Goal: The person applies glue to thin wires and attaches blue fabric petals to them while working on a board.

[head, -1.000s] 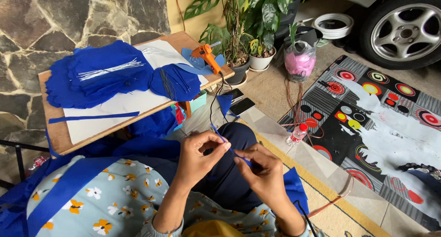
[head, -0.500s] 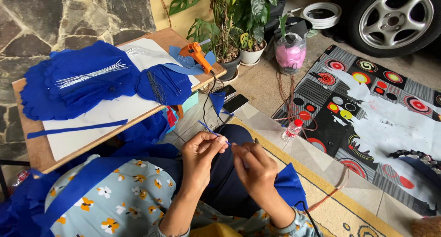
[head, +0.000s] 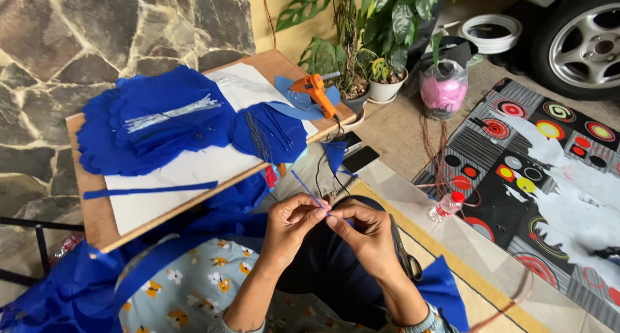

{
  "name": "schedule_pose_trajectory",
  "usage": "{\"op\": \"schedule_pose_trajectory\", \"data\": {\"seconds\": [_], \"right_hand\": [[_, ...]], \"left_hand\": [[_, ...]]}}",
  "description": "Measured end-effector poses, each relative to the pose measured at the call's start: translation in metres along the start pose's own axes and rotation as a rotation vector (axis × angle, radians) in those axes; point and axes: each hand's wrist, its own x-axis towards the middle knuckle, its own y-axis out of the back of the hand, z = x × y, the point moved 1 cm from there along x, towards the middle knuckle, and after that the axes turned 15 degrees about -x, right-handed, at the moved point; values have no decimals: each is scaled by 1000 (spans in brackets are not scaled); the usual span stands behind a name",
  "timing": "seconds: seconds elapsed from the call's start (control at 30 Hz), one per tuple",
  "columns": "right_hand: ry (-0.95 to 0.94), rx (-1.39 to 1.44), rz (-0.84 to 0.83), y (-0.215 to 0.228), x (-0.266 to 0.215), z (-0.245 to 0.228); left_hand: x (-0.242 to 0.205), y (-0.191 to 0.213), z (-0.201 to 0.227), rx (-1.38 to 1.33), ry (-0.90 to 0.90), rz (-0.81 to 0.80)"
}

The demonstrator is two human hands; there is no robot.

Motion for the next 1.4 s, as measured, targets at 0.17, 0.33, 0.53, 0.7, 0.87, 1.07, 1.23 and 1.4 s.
{"op": "schedule_pose_trajectory", "data": {"seconds": [0.17,0.33,0.53,0.7,0.87,1.07,1.23,1.4], "right_hand": [[-67,151,-83,-24,21,11],[-70,60,-178,-42,42,10],[-122,-140,-240,-62,67,26],[-96,-221,-321,-78,81,35],[-161,65,-175,-93,81,67],[-164,35,-71,-85,86,75],[-130,-393,184,-37,74,121],[-320,-725,423,5,49,141]], "left_hand": [[17,19,26,72,-64,-82],[30,49,38,126,-112,-45],[39,93,30,158,-89,10],[40,117,15,8,-19,68],[43,130,6,84,-94,151],[46,142,12,73,-85,194],[44,147,3,-44,-97,294],[46,144,6,-88,49,345]]}}
